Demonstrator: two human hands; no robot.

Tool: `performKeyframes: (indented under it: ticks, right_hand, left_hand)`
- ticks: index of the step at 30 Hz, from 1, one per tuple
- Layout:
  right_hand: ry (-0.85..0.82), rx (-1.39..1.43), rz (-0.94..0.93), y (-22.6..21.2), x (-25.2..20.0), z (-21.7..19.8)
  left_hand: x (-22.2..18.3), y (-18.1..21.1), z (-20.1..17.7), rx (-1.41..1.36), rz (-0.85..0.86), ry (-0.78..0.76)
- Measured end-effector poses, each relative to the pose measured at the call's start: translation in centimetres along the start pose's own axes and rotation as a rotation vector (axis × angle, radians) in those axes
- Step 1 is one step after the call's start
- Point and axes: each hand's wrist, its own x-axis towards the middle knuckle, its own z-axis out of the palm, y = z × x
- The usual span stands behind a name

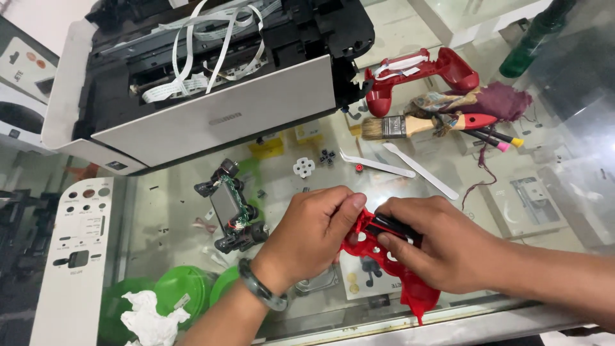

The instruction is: Assembling a red game controller by fitting internal components into the shell

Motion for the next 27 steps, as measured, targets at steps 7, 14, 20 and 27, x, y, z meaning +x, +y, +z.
performKeyframes:
  ticks: [7, 14, 20, 27]
  right_hand:
    - [-0.039, -0.042, 0.009, 0.2, 0.1, -0.3]
    - [-0.32, -0.15, 0.289, -2.7, 1.0, -2.4]
    - [-0.17, -0.118, 0.173, -1.6, 0.3, -0.9]
    - [-0.17, -0.081, 0.279, -1.1, 0.6, -0.6]
  left_hand:
    - [-0.2, 0.2, 0.9, 0.008, -0.041, 0.024]
    - [-0.2, 1.5, 1.0, 0.046, -0.068, 0.005]
    - [-0.6, 1.7, 0.8, 0.073, -0.07, 0.028]
    - [-0.4, 1.1, 0.9, 0.039, -0.066, -0.004]
